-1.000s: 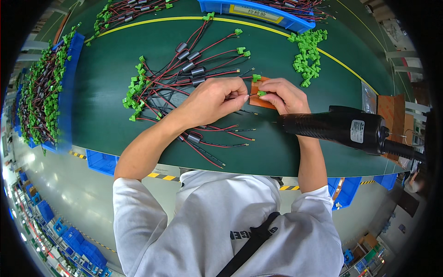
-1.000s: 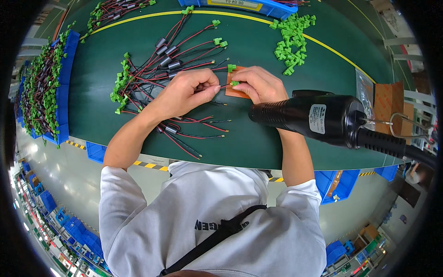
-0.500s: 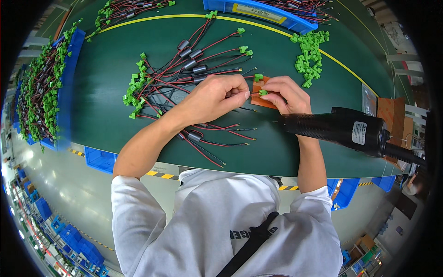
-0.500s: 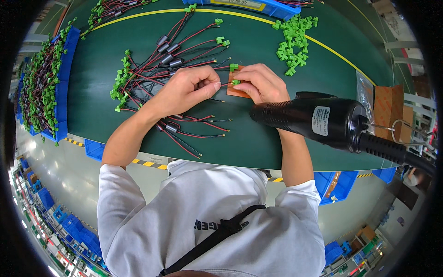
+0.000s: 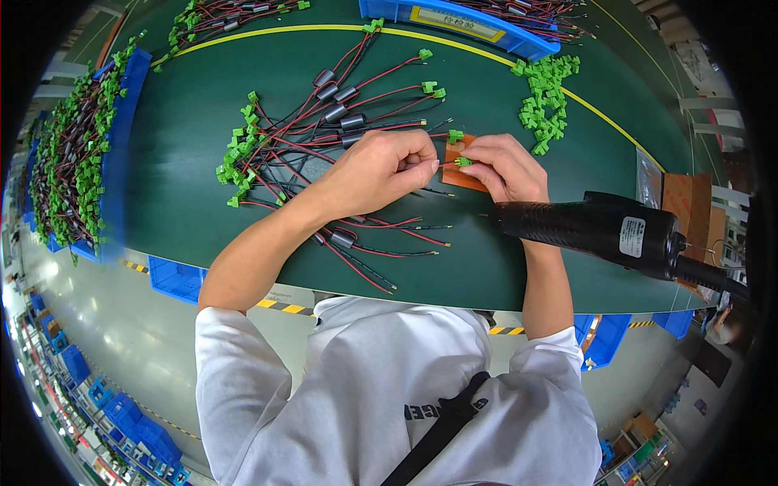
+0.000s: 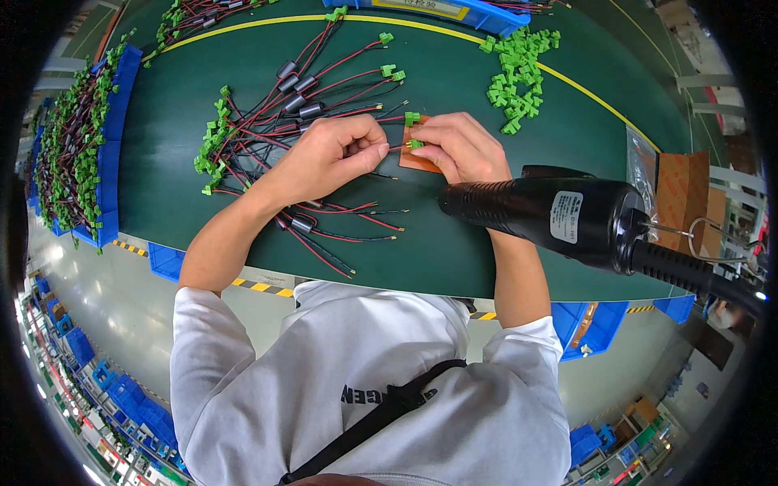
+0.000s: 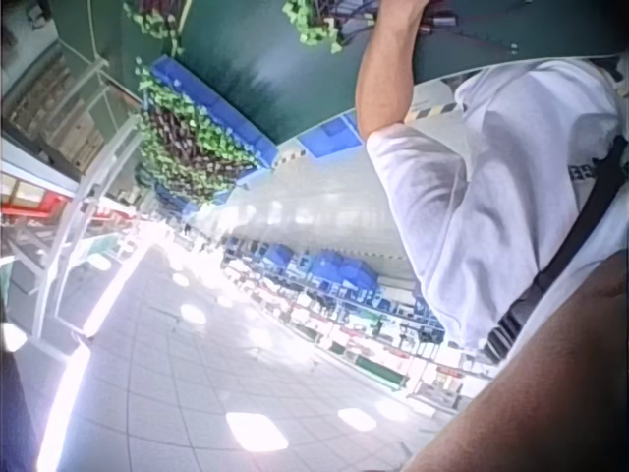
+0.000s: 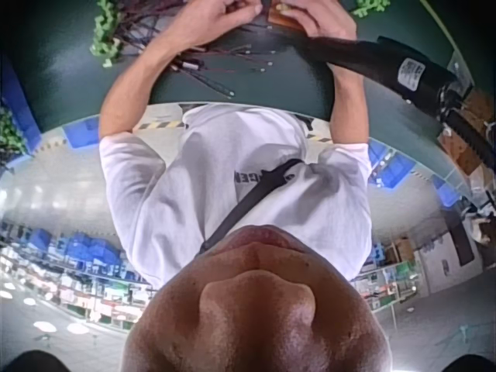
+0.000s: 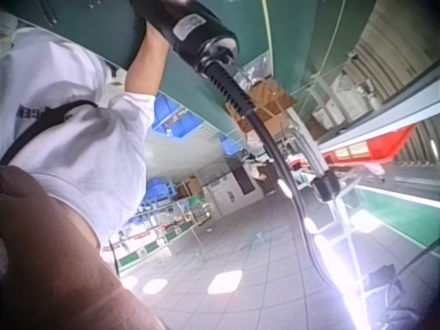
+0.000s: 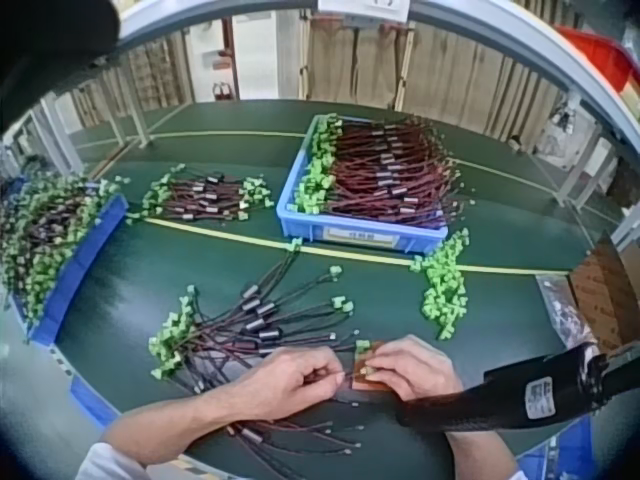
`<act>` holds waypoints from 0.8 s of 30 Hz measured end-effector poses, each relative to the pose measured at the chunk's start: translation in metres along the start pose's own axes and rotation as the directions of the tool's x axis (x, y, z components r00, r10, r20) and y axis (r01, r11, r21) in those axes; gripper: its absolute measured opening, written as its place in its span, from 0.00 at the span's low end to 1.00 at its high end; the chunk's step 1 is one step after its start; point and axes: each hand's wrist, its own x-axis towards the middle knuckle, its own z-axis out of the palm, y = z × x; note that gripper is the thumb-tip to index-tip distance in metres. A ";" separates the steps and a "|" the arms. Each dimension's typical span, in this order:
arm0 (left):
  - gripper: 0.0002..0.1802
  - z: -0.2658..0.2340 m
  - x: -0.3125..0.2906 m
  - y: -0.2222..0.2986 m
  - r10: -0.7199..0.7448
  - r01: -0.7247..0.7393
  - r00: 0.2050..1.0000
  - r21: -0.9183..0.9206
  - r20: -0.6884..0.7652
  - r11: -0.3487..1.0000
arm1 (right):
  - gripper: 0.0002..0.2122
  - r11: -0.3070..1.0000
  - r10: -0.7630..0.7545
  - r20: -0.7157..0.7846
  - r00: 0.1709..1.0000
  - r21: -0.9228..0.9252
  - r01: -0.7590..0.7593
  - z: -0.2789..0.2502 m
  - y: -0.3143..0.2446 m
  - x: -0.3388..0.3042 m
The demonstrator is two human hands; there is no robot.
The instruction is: The person assembles wire harnesses by attaching green connectors and then using a heat gun to shrink heat-shrink tubing onto the connections.
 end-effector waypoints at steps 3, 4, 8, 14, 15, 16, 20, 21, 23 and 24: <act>0.08 0.000 -0.001 -0.001 -0.012 0.012 1.000 -0.021 -0.012 1.000 | 0.12 0.999 -0.018 -0.003 1.000 -0.029 0.018 0.001 -0.002 0.000; 0.08 0.000 -0.001 -0.002 -0.002 0.002 1.000 -0.018 -0.003 1.000 | 0.12 0.999 -0.021 -0.001 1.000 -0.039 0.021 0.002 -0.002 0.000; 0.07 -0.001 -0.001 -0.001 -0.014 0.014 1.000 -0.006 0.028 1.000 | 0.12 0.998 -0.039 -0.011 0.999 -0.049 0.038 0.004 -0.002 0.000; 0.07 -0.001 0.001 -0.004 0.005 -0.008 0.999 0.073 0.044 0.997 | 0.12 0.996 -0.044 0.060 0.997 -0.076 0.048 0.008 -0.002 0.001; 0.07 -0.001 0.000 -0.004 0.002 -0.005 0.999 0.073 0.042 0.997 | 0.12 0.992 -0.046 0.057 0.997 -0.116 0.052 0.009 -0.005 0.003; 0.07 -0.001 0.000 -0.003 0.001 -0.005 1.000 0.120 0.030 0.993 | 0.11 0.986 -0.048 0.054 0.997 -0.156 0.056 0.010 -0.007 0.004; 0.08 0.004 0.002 -0.003 0.043 -0.035 0.999 0.280 -0.024 0.959 | 0.11 0.988 0.038 0.051 0.998 -0.149 -0.030 0.014 -0.011 0.003; 0.08 0.005 0.003 -0.003 0.044 -0.035 0.999 0.280 -0.025 0.959 | 0.10 0.984 0.089 0.073 0.993 -0.160 -0.076 0.012 -0.011 0.002; 0.08 0.007 0.005 -0.004 0.022 -0.010 0.999 0.324 -0.031 0.946 | 0.09 0.977 0.139 0.094 0.986 -0.173 -0.122 0.007 -0.007 0.000; 0.08 0.006 0.005 -0.004 0.024 -0.012 0.999 0.325 -0.031 0.946 | 0.12 0.977 0.119 0.104 0.987 -0.191 -0.098 0.002 -0.001 -0.001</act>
